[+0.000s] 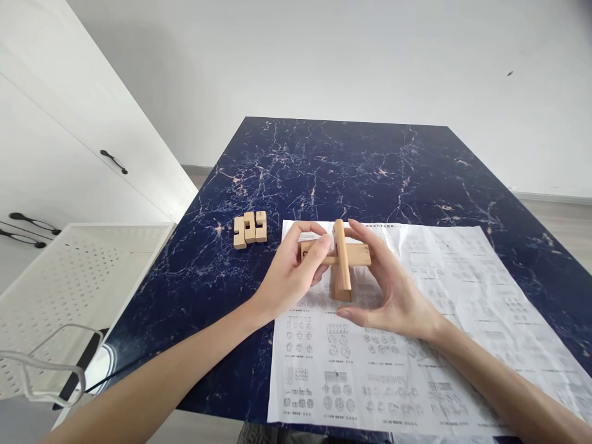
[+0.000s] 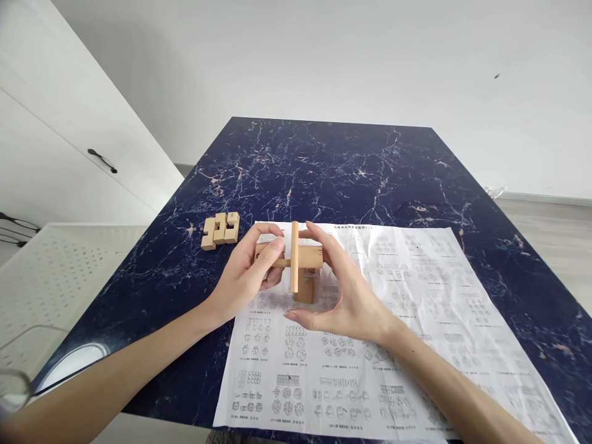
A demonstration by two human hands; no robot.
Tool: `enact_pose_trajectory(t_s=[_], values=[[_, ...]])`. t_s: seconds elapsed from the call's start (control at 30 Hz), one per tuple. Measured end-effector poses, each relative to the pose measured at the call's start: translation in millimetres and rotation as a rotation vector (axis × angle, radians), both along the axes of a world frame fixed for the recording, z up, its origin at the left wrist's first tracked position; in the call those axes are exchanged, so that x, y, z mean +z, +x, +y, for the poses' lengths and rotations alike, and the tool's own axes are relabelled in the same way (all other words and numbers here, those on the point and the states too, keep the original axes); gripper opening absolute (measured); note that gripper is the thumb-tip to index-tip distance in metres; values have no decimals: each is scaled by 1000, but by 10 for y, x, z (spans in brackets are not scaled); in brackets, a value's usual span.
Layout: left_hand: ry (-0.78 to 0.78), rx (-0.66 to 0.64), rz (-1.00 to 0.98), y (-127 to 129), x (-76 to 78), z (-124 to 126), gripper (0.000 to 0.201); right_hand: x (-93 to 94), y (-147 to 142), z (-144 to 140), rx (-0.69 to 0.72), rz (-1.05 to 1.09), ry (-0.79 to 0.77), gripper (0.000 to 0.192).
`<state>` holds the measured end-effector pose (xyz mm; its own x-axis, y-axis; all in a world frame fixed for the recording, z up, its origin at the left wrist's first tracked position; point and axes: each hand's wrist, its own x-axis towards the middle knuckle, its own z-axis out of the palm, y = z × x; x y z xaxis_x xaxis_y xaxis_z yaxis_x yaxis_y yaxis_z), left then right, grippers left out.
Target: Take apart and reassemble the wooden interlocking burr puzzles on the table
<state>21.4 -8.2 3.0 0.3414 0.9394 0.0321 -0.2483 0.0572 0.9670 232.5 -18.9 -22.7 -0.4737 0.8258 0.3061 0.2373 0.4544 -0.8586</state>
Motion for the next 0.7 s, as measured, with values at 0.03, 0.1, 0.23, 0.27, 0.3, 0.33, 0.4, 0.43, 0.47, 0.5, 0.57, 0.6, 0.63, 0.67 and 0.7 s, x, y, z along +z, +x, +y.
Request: enact_pose_trajectory(t_s=[0.03, 0.1, 0.23, 0.27, 0.3, 0.33, 0.4, 0.43, 0.47, 0.5, 0.57, 0.6, 0.63, 0.67, 0.7], values=[[-5, 33, 15, -6, 0, 3, 31, 0, 3, 3, -6, -38, 21, 111], [-13, 91, 43, -20, -2, 10, 32, 1, 8, 11, -38, -117, 65, 111], [-10, 149, 57, -37, -10, 30, 30, -1, 19, 35, -182, -206, 133, 106], [-7, 156, 56, -38, -11, 35, 30, -2, 22, 43, -228, -225, 143, 102], [-6, 163, 56, -38, -12, 40, 29, -3, 24, 52, -273, -248, 150, 97], [-7, 168, 57, -37, -11, 45, 29, -6, 26, 61, -317, -275, 150, 90], [-16, 161, 64, -35, -6, 50, 30, -20, 30, 79, -371, -334, 123, 70], [-22, 151, 65, -35, -3, 51, 31, -31, 31, 88, -380, -362, 103, 59], [-25, 139, 62, -34, 1, 50, 31, -45, 33, 97, -379, -389, 89, 48], [-27, 126, 58, -34, 4, 49, 32, -59, 34, 106, -370, -412, 86, 40], [-25, 96, 49, -32, 7, 45, 33, -85, 36, 122, -340, -443, 108, 28], [-21, 82, 47, -31, 7, 44, 33, -93, 37, 128, -328, -450, 123, 25], [-16, 69, 48, -29, 5, 42, 32, -97, 37, 133, -320, -454, 132, 23], [-10, 60, 52, -28, 2, 42, 32, -98, 37, 136, -317, -454, 133, 22], [-5, 52, 59, -26, -2, 42, 32, -96, 36, 137, -321, -452, 127, 22]])
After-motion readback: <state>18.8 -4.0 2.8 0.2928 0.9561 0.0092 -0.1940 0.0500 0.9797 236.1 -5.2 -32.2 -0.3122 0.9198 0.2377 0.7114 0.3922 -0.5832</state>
